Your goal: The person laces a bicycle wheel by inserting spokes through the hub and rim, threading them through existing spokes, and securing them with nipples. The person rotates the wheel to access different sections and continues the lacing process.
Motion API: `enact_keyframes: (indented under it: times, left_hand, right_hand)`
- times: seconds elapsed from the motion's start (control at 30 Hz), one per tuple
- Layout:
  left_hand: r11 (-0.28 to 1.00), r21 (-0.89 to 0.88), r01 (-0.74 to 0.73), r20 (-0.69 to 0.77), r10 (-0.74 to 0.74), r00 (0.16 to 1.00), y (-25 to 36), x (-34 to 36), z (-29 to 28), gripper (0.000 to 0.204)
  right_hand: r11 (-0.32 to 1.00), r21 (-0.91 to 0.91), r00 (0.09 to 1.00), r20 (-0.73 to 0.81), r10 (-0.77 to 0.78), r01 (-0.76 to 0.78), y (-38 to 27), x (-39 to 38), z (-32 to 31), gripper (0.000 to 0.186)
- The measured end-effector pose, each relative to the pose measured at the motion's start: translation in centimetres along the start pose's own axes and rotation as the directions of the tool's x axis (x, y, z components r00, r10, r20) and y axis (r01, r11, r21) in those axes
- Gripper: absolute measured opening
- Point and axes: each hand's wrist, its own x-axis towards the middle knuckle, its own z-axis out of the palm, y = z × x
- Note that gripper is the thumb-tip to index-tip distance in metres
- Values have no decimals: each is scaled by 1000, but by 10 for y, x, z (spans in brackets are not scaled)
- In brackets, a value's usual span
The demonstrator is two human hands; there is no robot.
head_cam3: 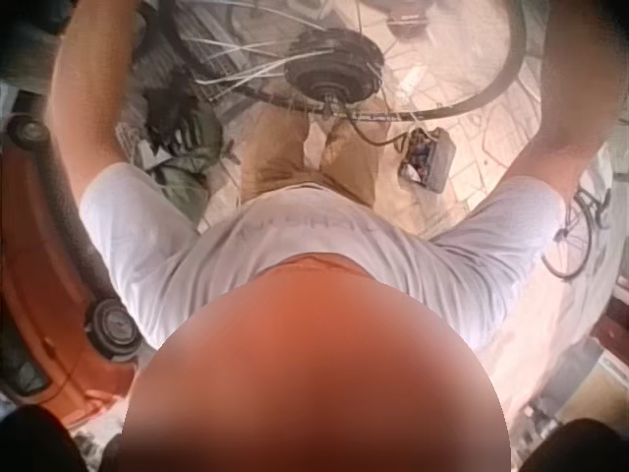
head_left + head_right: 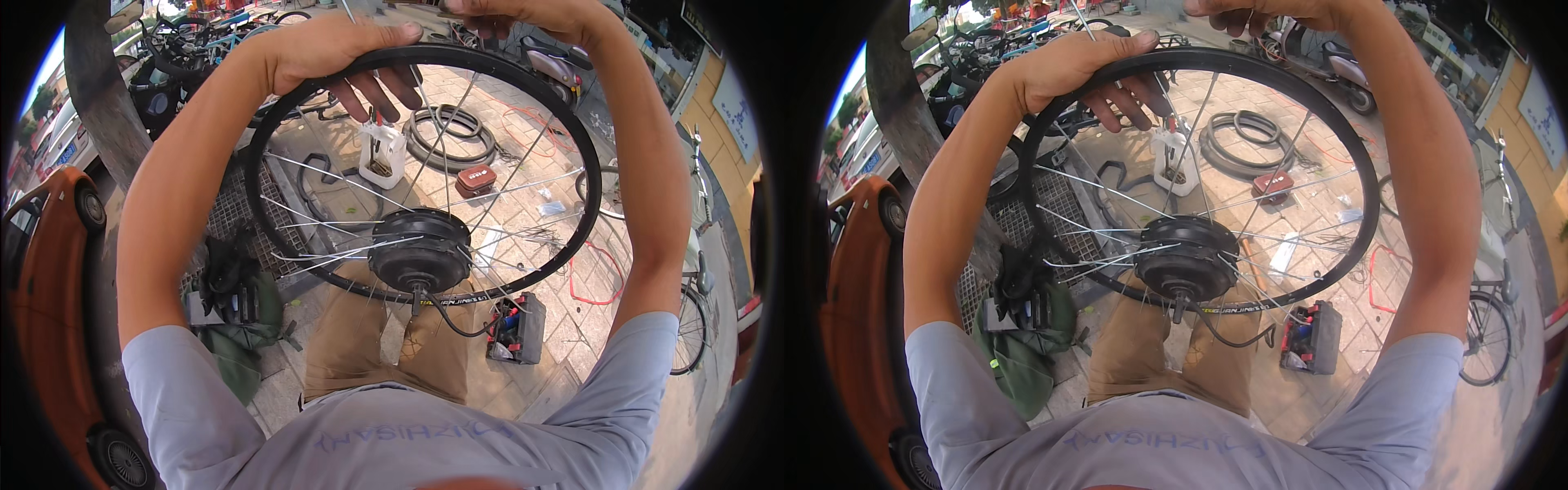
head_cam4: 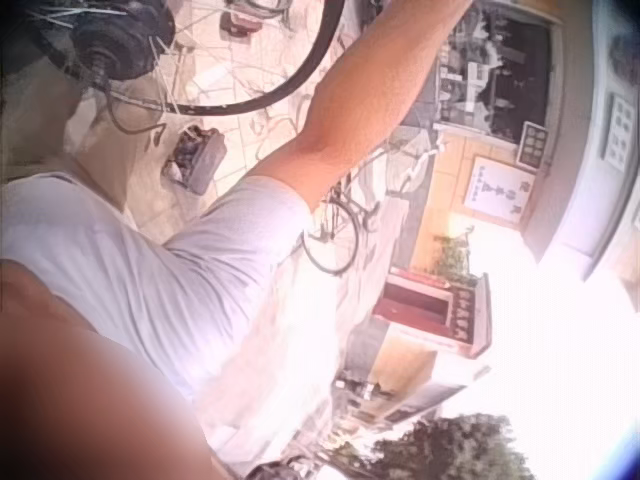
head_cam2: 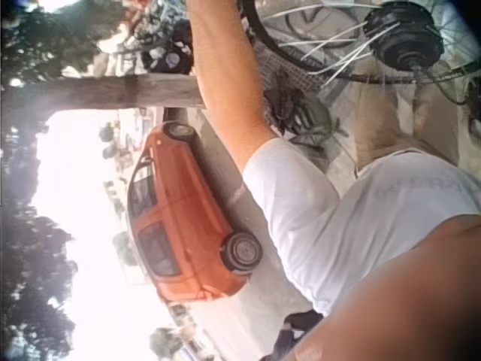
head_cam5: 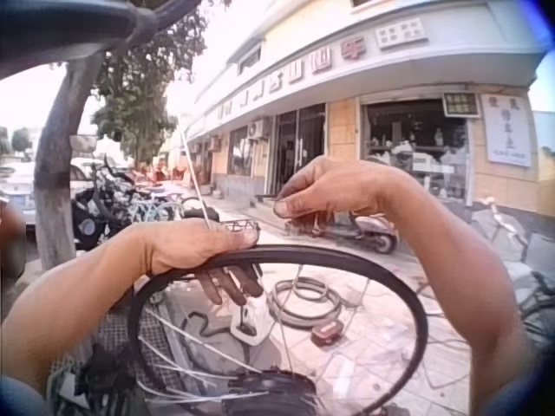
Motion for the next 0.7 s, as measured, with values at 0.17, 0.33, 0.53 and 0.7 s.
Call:
enact_keyframes:
  times: [0.17, 0.33, 0.53, 0.7]
  left_hand:
    - [999, 4, 34, 26, -34, 999, 8, -7, 4, 82]
    - [973, 155, 173, -119, -155, 981, 4, -7, 2, 93]
    - [972, 200, 123, -199, -83, 977, -7, -3, -1, 99]
    - [953, 302, 19, -289, 72, 955, -35, -9, -3, 98]
  right_hand:
    - [946, 292, 871, 491, -21, -142, 3, 41, 24, 29]
    - [879, 423, 825, 562, -65, -219, 32, 38, 47, 22]
    - [933, 319, 861, 509, -20, -166, 34, 41, 69, 28]
    - [928, 339, 771, 629, -101, -155, 71, 70, 76, 22]
